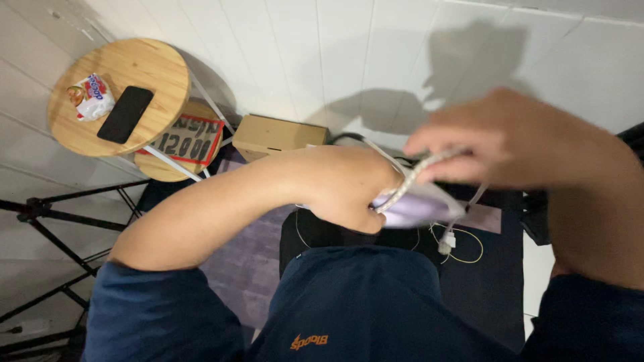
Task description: The person organizes an iron, power adapters, and various cables by winding their cords and grouping them together.
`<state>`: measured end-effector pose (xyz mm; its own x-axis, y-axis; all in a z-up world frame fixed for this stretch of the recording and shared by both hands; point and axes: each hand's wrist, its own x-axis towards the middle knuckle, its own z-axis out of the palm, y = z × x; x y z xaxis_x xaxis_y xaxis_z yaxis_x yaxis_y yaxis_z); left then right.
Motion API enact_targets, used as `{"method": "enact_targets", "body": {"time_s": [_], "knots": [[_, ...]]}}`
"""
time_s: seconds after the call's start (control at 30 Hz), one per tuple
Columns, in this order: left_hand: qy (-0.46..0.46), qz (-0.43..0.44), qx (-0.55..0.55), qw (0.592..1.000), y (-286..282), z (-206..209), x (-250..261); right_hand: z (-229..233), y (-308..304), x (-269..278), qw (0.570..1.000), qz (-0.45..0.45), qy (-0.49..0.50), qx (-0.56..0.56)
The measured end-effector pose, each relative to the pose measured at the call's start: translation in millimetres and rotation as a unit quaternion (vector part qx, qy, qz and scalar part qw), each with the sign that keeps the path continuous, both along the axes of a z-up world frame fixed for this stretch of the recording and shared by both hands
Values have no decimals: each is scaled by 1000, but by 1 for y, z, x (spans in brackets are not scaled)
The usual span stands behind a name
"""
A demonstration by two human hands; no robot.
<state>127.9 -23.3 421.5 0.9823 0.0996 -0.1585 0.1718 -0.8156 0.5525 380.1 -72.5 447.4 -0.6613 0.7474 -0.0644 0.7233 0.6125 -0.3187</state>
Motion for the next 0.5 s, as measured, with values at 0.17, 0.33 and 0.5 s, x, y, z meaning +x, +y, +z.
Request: {"method": "enact_targets", "body": {"time_s": [0.17, 0.33, 0.5], "knots": [[-199, -5, -119, 973, 14, 7, -30, -100, 53, 35, 934, -154, 289, -144], [-200, 250, -59, 946, 61, 13, -59, -251, -5, -21, 862, -376, 55, -335], [-35, 402, 116, 907, 94, -8, -53, -195, -87, -53, 953, -153, 113, -235]]}}
